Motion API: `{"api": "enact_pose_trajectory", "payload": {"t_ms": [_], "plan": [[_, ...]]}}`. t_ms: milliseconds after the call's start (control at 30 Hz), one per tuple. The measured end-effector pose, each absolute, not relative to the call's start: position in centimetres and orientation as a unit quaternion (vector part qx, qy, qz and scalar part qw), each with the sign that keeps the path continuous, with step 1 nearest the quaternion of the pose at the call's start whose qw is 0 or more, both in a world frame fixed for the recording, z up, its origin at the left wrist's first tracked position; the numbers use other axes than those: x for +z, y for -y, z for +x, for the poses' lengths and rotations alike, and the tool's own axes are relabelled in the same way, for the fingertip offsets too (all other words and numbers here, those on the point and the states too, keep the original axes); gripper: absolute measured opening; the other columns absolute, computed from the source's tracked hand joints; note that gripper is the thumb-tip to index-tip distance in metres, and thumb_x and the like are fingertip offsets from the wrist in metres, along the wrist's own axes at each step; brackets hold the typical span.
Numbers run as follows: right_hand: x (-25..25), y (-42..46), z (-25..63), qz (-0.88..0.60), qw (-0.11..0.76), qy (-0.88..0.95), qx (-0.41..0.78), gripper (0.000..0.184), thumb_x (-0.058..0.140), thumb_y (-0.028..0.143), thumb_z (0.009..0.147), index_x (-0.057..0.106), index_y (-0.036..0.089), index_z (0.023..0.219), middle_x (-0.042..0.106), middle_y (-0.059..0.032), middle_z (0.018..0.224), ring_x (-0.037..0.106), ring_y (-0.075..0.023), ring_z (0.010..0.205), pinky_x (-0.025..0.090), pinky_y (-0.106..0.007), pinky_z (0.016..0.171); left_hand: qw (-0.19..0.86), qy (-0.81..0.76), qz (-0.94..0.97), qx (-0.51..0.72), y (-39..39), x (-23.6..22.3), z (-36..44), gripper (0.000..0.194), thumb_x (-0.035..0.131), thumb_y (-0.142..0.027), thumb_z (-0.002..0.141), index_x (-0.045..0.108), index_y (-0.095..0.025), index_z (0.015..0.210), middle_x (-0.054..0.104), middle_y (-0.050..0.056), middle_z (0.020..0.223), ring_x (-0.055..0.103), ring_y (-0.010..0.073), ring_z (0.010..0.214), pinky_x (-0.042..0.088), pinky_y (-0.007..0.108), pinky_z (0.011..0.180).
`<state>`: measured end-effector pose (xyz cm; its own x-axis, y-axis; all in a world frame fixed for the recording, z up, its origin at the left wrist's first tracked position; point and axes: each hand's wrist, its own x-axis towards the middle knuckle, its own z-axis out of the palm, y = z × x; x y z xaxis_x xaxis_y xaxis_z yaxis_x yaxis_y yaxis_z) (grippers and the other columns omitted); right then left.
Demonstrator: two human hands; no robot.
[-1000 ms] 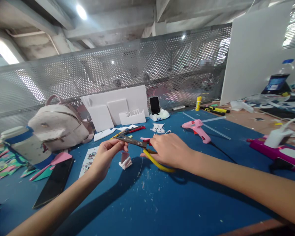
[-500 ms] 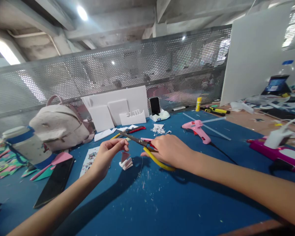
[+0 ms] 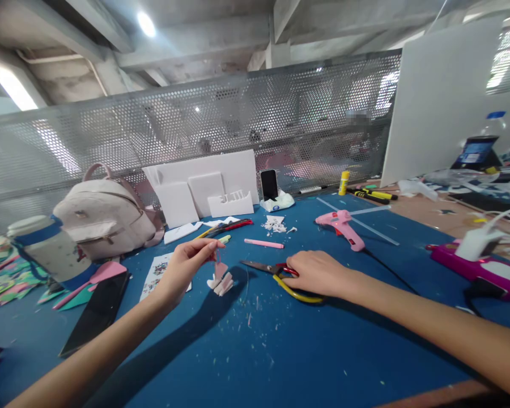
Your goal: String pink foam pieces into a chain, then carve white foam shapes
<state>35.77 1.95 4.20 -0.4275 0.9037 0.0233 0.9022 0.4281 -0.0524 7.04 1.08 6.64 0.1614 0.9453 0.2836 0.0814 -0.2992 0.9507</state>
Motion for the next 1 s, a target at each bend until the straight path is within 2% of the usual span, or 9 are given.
{"api": "enact_pose_trajectory", "payload": {"t_ms": [100,200,267,333,433,500,633,733,1000], "plan": [[4.9,-1.9,35.6,-0.53,0.049,0.846,0.02,0.025,0.067,0.04,0.081,0.062,0.018,0.069,0.067,-0.0117,0.07,0.067,-0.0318,0.065,0.04,-0.033,0.053,0.452,-0.4,0.626,0.494,-1.2,6.4,7.1,0.025,0.071,-0.039,0.085,0.08,-0.017,0.093,0.07,0.004,0.075,0.061,0.0151,0.071,0.051,0.027,0.073],[6.5,-1.5,34.3,-0.5,0.097,0.86,0.035,0.025,0.064,0.038,0.085,0.067,0.016,0.097,0.07,-0.0154,0.094,0.068,-0.034,0.086,0.048,-0.039,0.064,0.472,-0.388,0.624,0.486,-1.1,6.4,7.3,0.025,0.071,-0.037,0.086,0.08,-0.017,0.097,0.07,0.004,0.076,0.062,0.0146,0.071,0.052,0.028,0.076],[7.3,-1.0,32.8,-0.45,0.139,0.878,0.087,0.038,0.058,0.043,0.093,0.058,0.023,0.124,0.068,-0.0108,0.116,0.066,-0.0273,0.101,0.052,-0.035,0.076,0.484,-0.379,0.626,0.48,-1.0,6.4,7.6,0.026,0.071,-0.037,0.086,0.08,-0.016,0.098,0.071,0.004,0.077,0.062,0.0146,0.071,0.053,0.029,0.077],[7.7,-0.6,31.0,-0.383,0.226,0.867,0.224,0.043,0.054,0.045,0.097,0.05,0.025,0.134,0.063,-0.0097,0.128,0.064,-0.0225,0.106,0.053,-0.031,0.079,0.493,-0.371,0.628,0.475,-0.9,6.4,7.7,0.026,0.071,-0.036,0.086,0.08,-0.015,0.098,0.071,0.005,0.077,0.063,0.0146,0.07,0.053,0.029,0.077],[7.4,-0.6,28.4,-0.319,0.326,0.796,0.399,0.034,0.059,0.041,0.095,0.054,0.023,0.124,0.063,-0.0087,0.125,0.062,-0.022,0.11,0.053,-0.033,0.088,0.502,-0.362,0.627,0.473,-0.9,6.3,7.9,0.026,0.072,-0.036,0.085,0.08,-0.015,0.099,0.073,0.006,0.079,0.065,0.0153,0.071,0.054,0.03,0.078],[6.7,-1.2,27.3,-0.302,0.341,0.78,0.429,0.025,0.06,0.038,0.095,0.056,0.022,0.114,0.066,-0.007,0.117,0.063,-0.0212,0.111,0.052,-0.034,0.092,0.505,-0.36,0.624,0.475,-1.0,6.2,7.7,0.026,0.072,-0.036,0.085,0.079,-0.015,0.099,0.074,0.006,0.08,0.067,0.0166,0.074,0.054,0.031,0.081],[5.6,-3.1,26.5,-0.304,0.34,0.768,0.45,0.021,0.062,0.036,0.093,0.058,0.02,0.104,0.07,-0.0056,0.099,0.067,-0.0186,0.091,0.055,-0.029,0.072,0.511,-0.366,0.613,0.477,-1.3,5.8,7.1,0.025,0.073,-0.033,0.084,0.078,-0.015,0.101,0.076,0.007,0.087,0.069,0.017,0.078,0.055,0.031,0.084],[5.2,-4.0,26.6,-0.315,0.337,0.764,0.45,0.018,0.064,0.035,0.09,0.061,0.018,0.095,0.067,-0.0031,0.082,0.064,-0.0154,0.074,0.049,-0.024,0.058,0.519,-0.371,0.605,0.477,-1.5,5.4,6.6,0.027,0.075,-0.031,0.083,0.075,-0.015,0.104,0.077,0.008,0.09,0.069,0.0155,0.076,0.055,0.031,0.083],[5.2,-4.6,26.7,-0.32,0.346,0.771,0.429,0.014,0.066,0.033,0.089,0.064,0.02,0.086,0.067,-0.003,0.08,0.06,-0.0159,0.072,0.048,-0.03,0.066,0.524,-0.377,0.598,0.475,-1.6,5.3,6.2,0.021,0.074,-0.032,0.085,0.073,-0.018,0.101,0.075,0.006,0.086,0.069,0.0148,0.076,0.055,0.031,0.083]]}}
